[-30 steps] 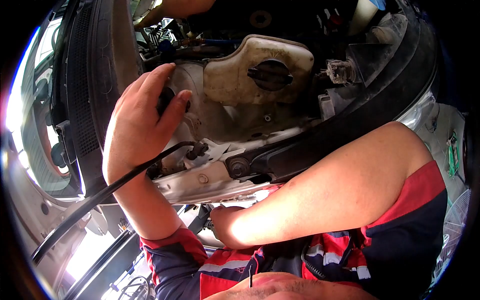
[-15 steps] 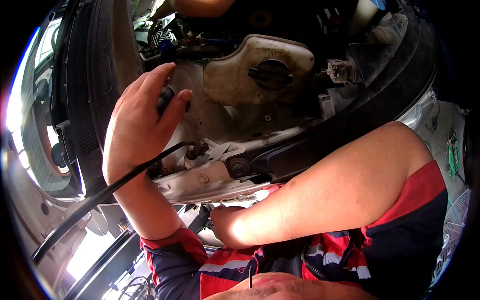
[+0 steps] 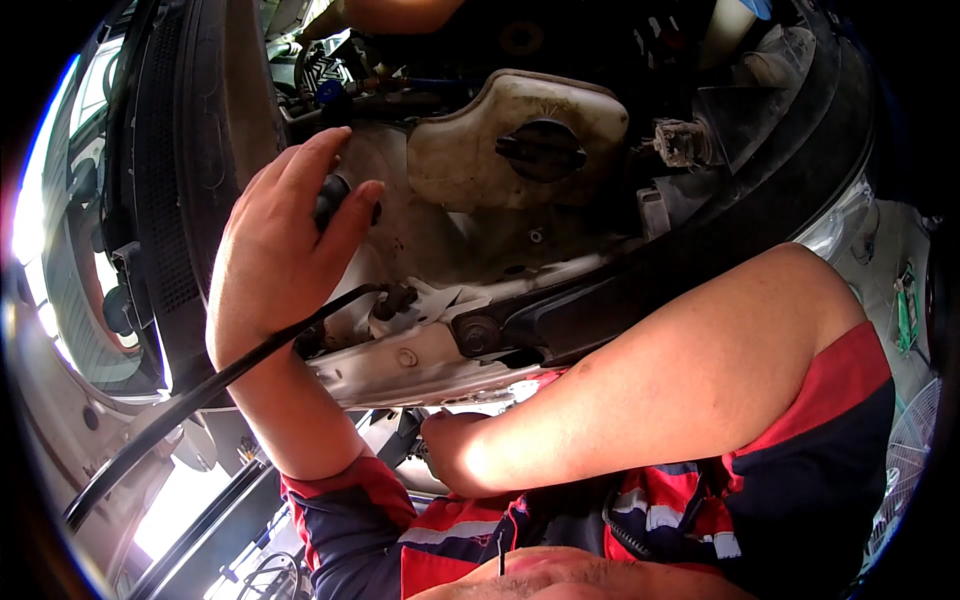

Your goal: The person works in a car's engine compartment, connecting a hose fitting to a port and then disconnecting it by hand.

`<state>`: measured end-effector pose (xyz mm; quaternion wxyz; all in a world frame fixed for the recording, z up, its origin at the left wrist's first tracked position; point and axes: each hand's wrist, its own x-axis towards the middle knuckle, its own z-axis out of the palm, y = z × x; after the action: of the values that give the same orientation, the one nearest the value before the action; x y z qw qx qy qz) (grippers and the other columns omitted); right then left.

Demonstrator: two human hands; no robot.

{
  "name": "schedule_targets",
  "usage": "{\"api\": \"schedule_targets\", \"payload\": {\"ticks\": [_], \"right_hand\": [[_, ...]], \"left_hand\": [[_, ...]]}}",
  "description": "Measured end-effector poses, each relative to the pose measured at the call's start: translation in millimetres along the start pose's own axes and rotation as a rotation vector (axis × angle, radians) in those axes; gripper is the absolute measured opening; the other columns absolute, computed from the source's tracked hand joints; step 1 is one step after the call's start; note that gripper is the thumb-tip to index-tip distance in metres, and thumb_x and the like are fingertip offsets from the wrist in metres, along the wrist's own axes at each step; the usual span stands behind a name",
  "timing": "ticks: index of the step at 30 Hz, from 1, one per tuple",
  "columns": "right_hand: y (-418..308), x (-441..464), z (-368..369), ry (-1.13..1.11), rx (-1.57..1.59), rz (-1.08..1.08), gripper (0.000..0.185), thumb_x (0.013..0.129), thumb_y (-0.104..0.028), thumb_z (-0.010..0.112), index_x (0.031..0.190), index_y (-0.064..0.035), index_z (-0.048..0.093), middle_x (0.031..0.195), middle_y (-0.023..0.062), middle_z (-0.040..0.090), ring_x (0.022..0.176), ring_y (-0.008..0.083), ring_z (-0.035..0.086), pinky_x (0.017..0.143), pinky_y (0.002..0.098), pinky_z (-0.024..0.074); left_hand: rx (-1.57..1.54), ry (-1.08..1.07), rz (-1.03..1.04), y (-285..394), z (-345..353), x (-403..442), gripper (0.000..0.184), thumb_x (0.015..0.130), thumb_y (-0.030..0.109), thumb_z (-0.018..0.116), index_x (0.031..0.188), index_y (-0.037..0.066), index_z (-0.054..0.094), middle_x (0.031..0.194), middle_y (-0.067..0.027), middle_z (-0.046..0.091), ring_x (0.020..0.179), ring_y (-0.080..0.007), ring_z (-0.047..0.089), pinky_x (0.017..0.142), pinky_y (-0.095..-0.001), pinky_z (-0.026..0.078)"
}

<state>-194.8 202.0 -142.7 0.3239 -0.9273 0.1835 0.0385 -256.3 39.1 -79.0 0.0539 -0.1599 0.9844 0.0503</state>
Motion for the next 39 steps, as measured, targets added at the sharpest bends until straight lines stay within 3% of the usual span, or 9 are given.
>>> {"api": "schedule_targets", "payload": {"ticks": [4,19,22,39], "right_hand": [[-1.6,16.4,8.7,0.035,0.084,0.063,0.035,0.092,-0.024,0.061,0.122,-0.0073,0.070,0.116,0.0082,0.072,0.112,0.0305,0.064,0.103,0.0471,0.0410],[-5.9,26.6,14.8,-0.032,-0.079,-0.038,0.035,0.091,-0.029,0.064,0.121,-0.0129,0.071,0.118,0.0047,0.071,0.111,0.0294,0.064,0.098,0.0492,0.0429],[-1.1,22.2,10.4,0.011,0.066,0.050,0.034,0.091,-0.030,0.065,0.120,-0.0145,0.072,0.118,0.0038,0.071,0.111,0.0290,0.064,0.096,0.0491,0.0443],[-8.1,51.0,27.6,-0.029,-0.064,-0.005,0.032,0.094,-0.028,0.061,0.121,-0.0151,0.072,0.118,0.0051,0.071,0.111,0.0280,0.064,0.097,0.0454,0.0446]], "left_hand": [[0.002,0.008,-0.002,0.7,0.4,-0.2,0.043,0.089,0.023,0.071,0.126,0.003,0.061,0.108,-0.0180,0.068,0.100,-0.0369,0.065,0.086,-0.0417,0.052],[-0.012,-0.002,0.006,1.6,-2.3,0.4,0.042,0.089,0.022,0.070,0.125,0.002,0.061,0.109,-0.0186,0.068,0.099,-0.0372,0.066,0.085,-0.0416,0.052],[-0.025,-0.004,0.001,0.8,-1.8,0.4,0.042,0.089,0.022,0.070,0.125,0.002,0.061,0.109,-0.0186,0.068,0.099,-0.0369,0.066,0.085,-0.0414,0.052],[-0.039,-0.004,0.002,0.5,-1.9,0.5,0.042,0.089,0.022,0.071,0.125,0.001,0.061,0.107,-0.0184,0.067,0.097,-0.0364,0.066,0.084,-0.0409,0.052]]}}
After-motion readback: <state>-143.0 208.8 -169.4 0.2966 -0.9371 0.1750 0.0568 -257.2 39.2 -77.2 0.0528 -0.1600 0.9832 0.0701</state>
